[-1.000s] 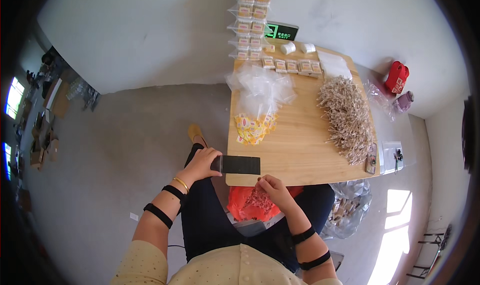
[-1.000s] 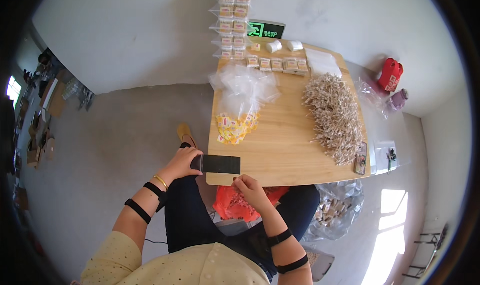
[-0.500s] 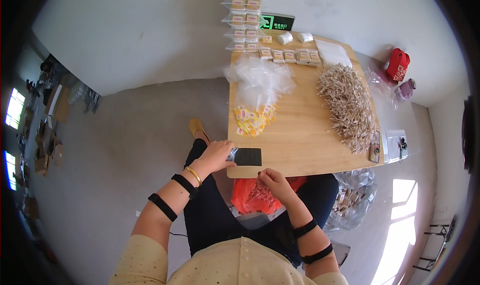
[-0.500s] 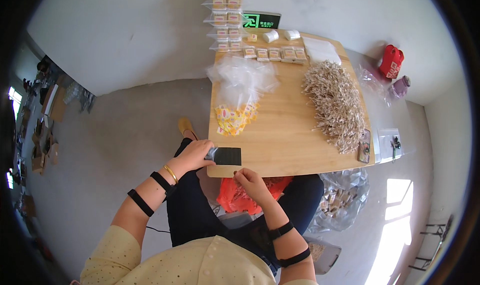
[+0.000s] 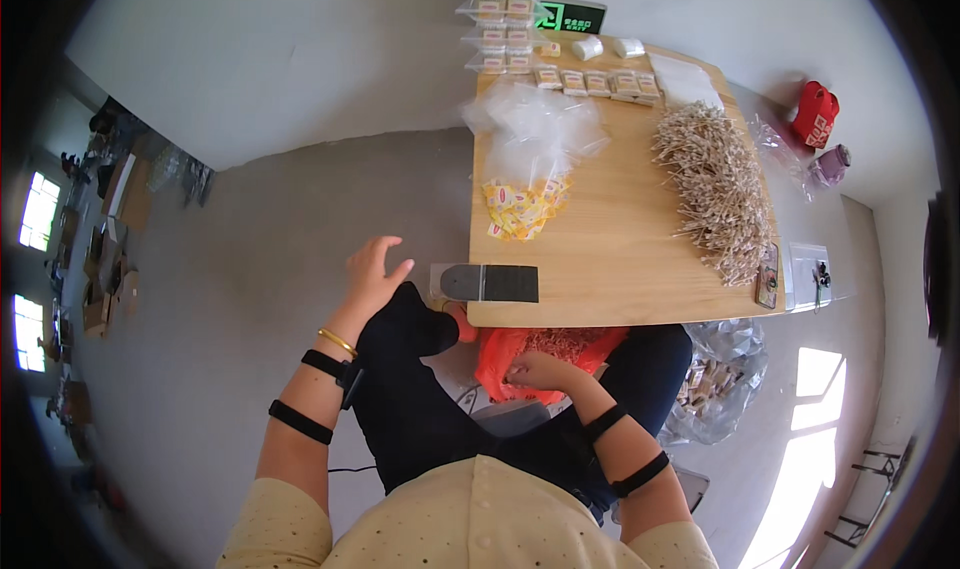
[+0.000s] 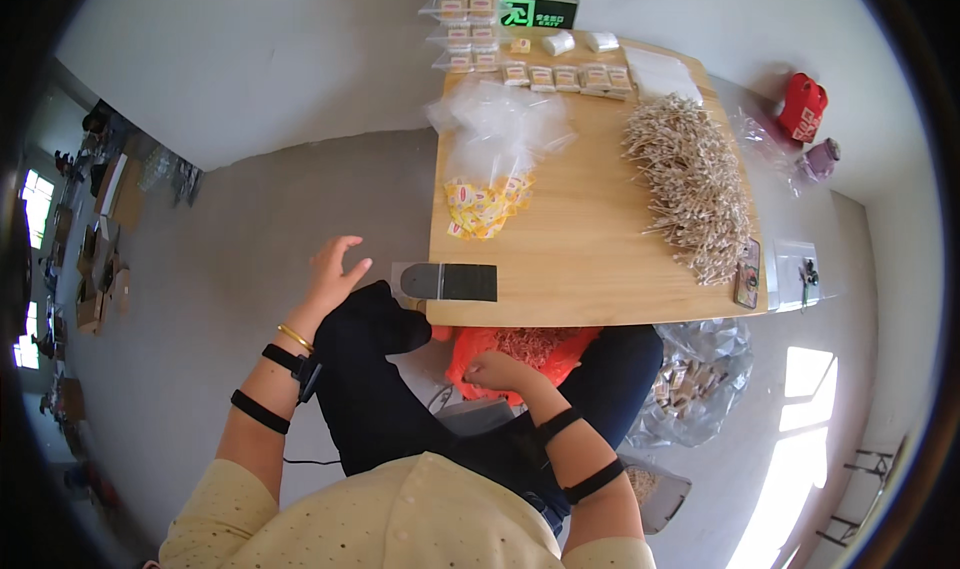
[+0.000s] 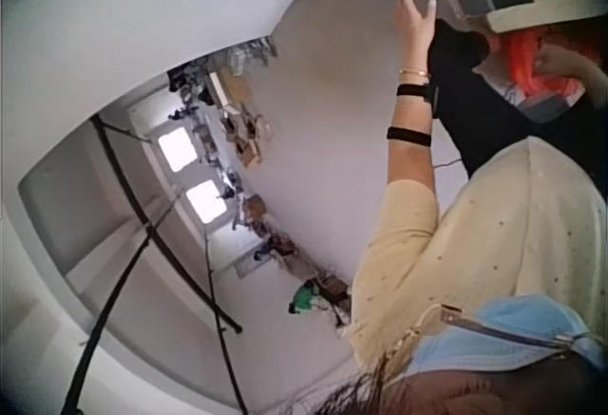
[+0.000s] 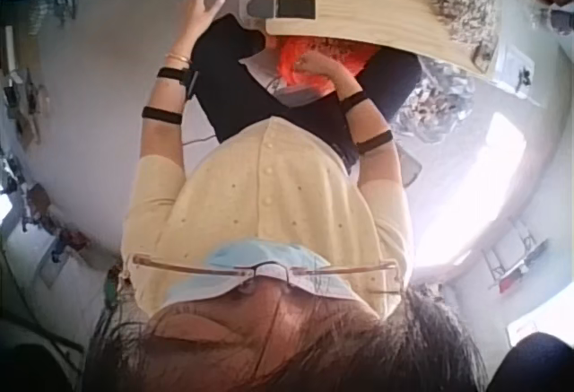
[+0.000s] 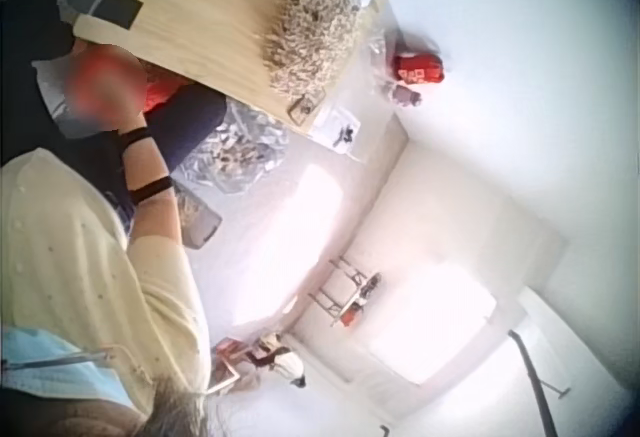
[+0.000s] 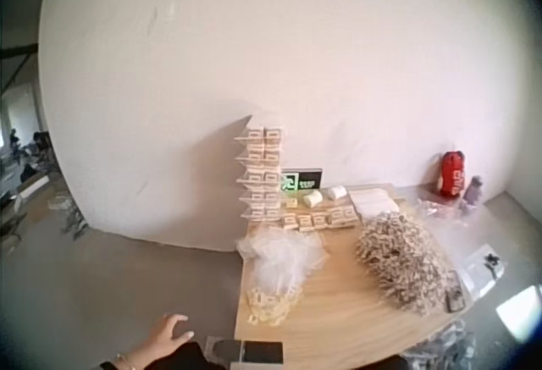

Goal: The person gathers loose cotton swabs from a pile on a wooden table and places them into small plastic bags. They seal the bags and stack them with other completed packages. The person repeats this process, handling the swabs and packaging materials by hand.

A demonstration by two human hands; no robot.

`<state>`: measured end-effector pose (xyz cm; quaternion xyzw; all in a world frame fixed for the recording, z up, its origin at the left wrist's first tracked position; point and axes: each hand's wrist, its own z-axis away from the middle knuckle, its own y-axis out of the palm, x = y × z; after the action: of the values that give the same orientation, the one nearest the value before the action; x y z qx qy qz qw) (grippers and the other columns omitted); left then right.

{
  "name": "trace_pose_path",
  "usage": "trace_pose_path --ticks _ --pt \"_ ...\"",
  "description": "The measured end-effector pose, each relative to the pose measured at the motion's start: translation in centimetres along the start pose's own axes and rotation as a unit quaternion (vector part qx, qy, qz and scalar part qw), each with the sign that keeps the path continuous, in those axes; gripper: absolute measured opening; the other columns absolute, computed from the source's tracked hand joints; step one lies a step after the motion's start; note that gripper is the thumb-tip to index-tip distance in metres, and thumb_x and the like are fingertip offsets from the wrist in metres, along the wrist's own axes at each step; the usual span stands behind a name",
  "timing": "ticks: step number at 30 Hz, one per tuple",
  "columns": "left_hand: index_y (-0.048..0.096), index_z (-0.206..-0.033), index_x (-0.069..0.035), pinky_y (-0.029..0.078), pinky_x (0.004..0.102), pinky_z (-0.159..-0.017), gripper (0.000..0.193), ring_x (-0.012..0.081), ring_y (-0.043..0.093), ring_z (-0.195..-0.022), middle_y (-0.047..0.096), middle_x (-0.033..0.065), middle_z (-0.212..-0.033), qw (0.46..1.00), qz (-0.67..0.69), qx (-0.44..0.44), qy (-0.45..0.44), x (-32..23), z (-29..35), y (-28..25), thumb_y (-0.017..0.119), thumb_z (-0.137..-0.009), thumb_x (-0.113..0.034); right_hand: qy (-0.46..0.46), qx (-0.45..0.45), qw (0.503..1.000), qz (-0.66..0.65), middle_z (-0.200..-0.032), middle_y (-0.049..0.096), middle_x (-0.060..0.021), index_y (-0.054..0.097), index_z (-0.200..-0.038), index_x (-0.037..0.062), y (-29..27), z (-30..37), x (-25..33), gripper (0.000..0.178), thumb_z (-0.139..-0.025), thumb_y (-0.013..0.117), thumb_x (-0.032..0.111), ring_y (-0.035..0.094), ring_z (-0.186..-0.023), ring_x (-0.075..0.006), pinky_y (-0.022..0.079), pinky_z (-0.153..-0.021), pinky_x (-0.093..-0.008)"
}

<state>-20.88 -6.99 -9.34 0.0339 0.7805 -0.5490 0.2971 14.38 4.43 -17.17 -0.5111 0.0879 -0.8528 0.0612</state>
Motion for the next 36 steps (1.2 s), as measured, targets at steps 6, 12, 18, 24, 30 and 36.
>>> trace_pose_path --ticks 6,12,18,24,30,36 --pt "0.065 -0.117 -0.006 0.052 0.0357 -0.079 0.032 0.0242 0.064 -0.092 0.065 0.0108 -0.108 0.982 0.076 -0.007 -0.174 5.9 9.8 -3.0 0.077 -0.090 -0.020 0.045 0.027 0.987 0.155 -0.103 0.075 -0.0209 0.074 -0.101 0.0029 7.4 -9.9 -4.2 0.031 -0.091 0.062 0.030 0.072 -0.096 -0.0383 0.056 -0.084 -0.0470" --pt "0.065 -0.113 -0.007 0.047 0.0313 -0.074 0.024 0.0190 0.056 -0.086 0.059 0.0074 -0.107 0.974 0.007 -0.088 -0.207 4.2 13.6 -3.3 0.072 -0.091 -0.010 0.105 -0.028 0.978 0.179 -0.118 0.070 -0.0239 0.068 -0.117 0.0031 9.6 -14.8 -2.1 0.032 -0.090 0.060 0.019 0.069 -0.106 -0.0431 0.054 -0.093 -0.0504" --pt "0.067 -0.108 -0.009 0.040 0.0286 -0.068 0.020 0.0156 0.049 -0.080 0.053 0.0049 -0.103 0.958 0.036 -0.101 -0.266 3.1 12.2 -2.5 0.069 -0.088 -0.006 0.020 -0.083 0.988 0.131 -0.153 0.046 -0.0224 0.058 -0.136 -0.0016 10.6 -19.9 -4.7 0.052 -0.083 0.056 0.001 0.046 -0.141 -0.0401 0.040 -0.117 -0.0461" --pt "0.068 -0.105 -0.009 0.038 0.0279 -0.065 0.018 0.0147 0.046 -0.078 0.051 0.0039 -0.102 0.958 0.029 -0.088 -0.272 3.1 10.4 -2.4 0.068 -0.088 -0.006 0.048 -0.139 0.976 0.162 -0.142 0.054 -0.0192 0.062 -0.131 0.0030 10.7 -22.7 -4.1 0.049 -0.083 0.059 0.005 0.050 -0.132 -0.0394 0.043 -0.112 -0.0456" --pt "0.068 -0.107 -0.008 0.035 0.0269 -0.066 0.018 0.0129 0.041 -0.075 0.050 0.0021 -0.101 0.963 0.039 -0.095 -0.249 2.9 9.5 -2.2 0.066 -0.089 -0.002 0.085 -0.168 0.965 0.181 -0.127 0.063 -0.0167 0.068 -0.124 0.0082 8.8 -21.2 -4.9 0.041 -0.083 0.064 0.011 0.059 -0.120 -0.0381 0.048 -0.105 -0.0453" --pt "0.068 -0.105 -0.009 0.041 0.0295 -0.070 0.017 0.0183 0.050 -0.083 0.052 0.0051 -0.102 0.961 0.042 -0.110 -0.251 2.7 10.0 -1.9 0.068 -0.089 -0.004 0.144 0.023 0.971 0.189 -0.112 0.072 -0.0141 0.075 -0.116 0.0134 3.3 -14.7 -1.5 0.033 -0.084 0.069 0.017 0.068 -0.108 -0.0369 0.053 -0.098 -0.0450"
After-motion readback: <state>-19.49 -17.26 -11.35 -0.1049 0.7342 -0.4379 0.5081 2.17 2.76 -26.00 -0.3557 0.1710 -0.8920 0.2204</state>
